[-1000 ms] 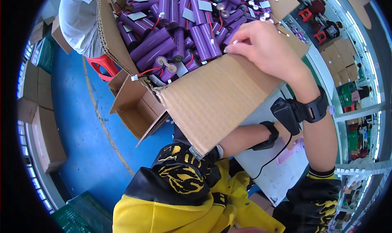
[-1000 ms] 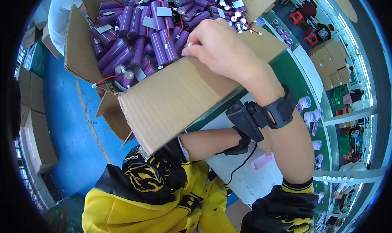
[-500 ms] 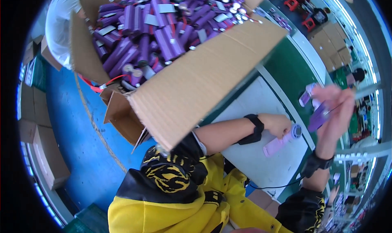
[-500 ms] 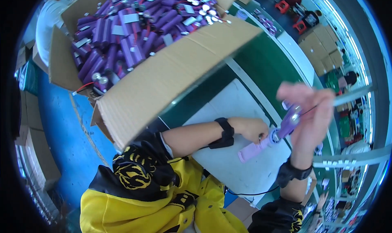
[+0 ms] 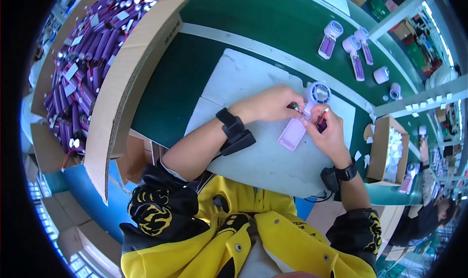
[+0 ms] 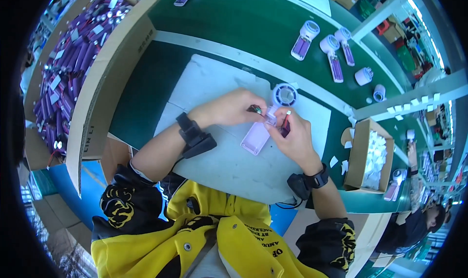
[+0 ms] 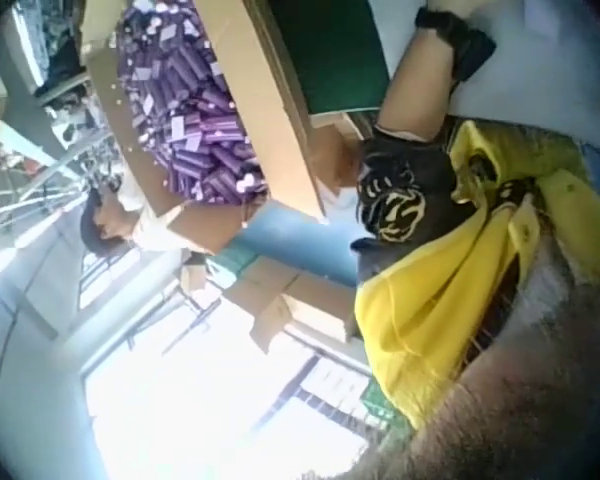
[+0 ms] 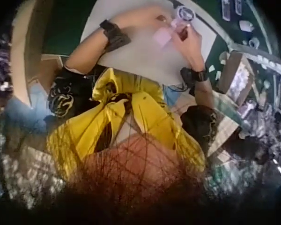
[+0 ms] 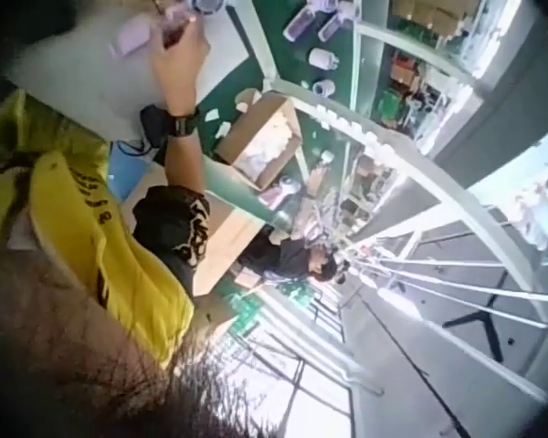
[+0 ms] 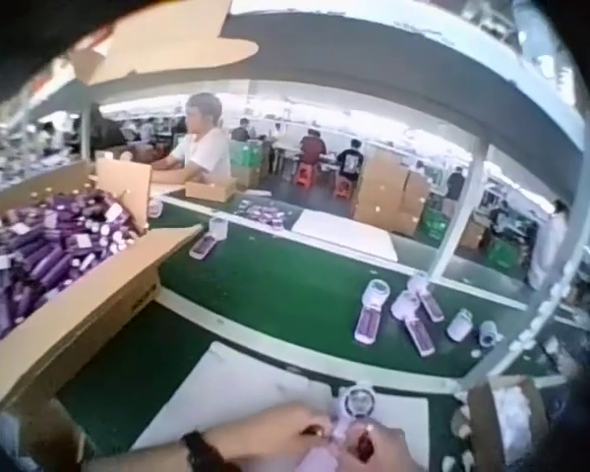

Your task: Assembling small handheld fans by inserting internal components like a PCB and batteries into the plastic housing.

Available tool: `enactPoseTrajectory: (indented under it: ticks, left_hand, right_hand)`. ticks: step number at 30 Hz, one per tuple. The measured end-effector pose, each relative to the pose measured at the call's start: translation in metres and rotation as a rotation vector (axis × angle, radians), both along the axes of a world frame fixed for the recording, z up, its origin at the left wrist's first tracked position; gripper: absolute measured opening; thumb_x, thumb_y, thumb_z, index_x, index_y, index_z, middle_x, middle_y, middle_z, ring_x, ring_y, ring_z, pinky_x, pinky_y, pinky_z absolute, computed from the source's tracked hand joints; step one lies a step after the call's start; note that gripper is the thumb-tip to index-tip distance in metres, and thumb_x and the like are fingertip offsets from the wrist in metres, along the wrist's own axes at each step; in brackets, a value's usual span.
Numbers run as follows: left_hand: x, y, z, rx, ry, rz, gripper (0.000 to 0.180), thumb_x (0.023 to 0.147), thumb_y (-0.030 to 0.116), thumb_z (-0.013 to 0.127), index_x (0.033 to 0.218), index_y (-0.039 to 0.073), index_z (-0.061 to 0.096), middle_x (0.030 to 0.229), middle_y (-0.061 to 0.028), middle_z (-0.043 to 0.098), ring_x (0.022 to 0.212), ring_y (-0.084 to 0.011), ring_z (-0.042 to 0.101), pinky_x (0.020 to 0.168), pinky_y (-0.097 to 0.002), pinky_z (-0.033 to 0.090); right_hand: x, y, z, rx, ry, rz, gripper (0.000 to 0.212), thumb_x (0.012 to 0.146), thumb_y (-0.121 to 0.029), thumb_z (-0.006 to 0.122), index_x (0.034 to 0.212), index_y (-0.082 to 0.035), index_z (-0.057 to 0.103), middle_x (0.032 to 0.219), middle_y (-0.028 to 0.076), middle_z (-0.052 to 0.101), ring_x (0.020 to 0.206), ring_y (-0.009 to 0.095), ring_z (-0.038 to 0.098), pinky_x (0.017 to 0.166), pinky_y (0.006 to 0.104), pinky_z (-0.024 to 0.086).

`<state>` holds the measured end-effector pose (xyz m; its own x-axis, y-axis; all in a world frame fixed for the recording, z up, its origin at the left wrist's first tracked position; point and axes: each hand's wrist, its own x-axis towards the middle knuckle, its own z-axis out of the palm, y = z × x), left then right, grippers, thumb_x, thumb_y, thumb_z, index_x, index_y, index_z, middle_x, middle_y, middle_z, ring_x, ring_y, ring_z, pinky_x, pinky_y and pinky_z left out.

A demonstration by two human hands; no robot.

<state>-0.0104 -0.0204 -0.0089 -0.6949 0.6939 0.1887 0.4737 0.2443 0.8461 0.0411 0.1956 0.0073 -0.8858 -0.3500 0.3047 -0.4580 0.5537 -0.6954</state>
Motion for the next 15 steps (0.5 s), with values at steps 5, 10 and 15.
enactPoseTrajectory:
  ticks: [5, 10, 15]
  left_hand:
    - [0.002, -0.015, 0.021, -0.073, -0.152, -0.075, 0.013, 0.085, 0.011, 0.069, 0.095, 0.004, 0.066, 0.081, -0.0103, 0.065, 0.073, -0.0201, 0.060, 0.068, -0.0337, 0.046]
    - [0.006, -0.018, 0.031, -0.158, -0.183, -0.118, 0.015, 0.084, 0.009, 0.070, 0.097, 0.004, 0.064, 0.087, -0.0053, 0.065, 0.079, -0.0150, 0.058, 0.072, -0.0290, 0.045]
    - [0.006, -0.024, 0.035, -0.035, -0.322, -0.068, 0.019, 0.081, 0.004, 0.072, 0.098, 0.004, 0.062, 0.092, -0.0021, 0.065, 0.084, -0.0132, 0.058, 0.076, -0.0276, 0.045]
  right_hand:
    - [0.001, -0.004, -0.002, 0.057, 0.172, 0.116, 0.024, 0.074, -0.007, 0.078, 0.092, -0.005, 0.061, 0.081, 0.008, 0.058, 0.061, 0.019, 0.058, 0.053, 0.0300, 0.046]
    - [-0.003, -0.005, -0.004, 0.098, 0.198, 0.119, 0.023, 0.072, -0.005, 0.076, 0.090, -0.006, 0.063, 0.085, 0.009, 0.058, 0.064, 0.025, 0.062, 0.055, 0.0338, 0.050]
    - [-0.002, -0.006, -0.007, 0.089, 0.229, 0.079, 0.022, 0.071, -0.004, 0.075, 0.090, -0.006, 0.064, 0.086, 0.007, 0.059, 0.064, 0.023, 0.063, 0.055, 0.0331, 0.051]
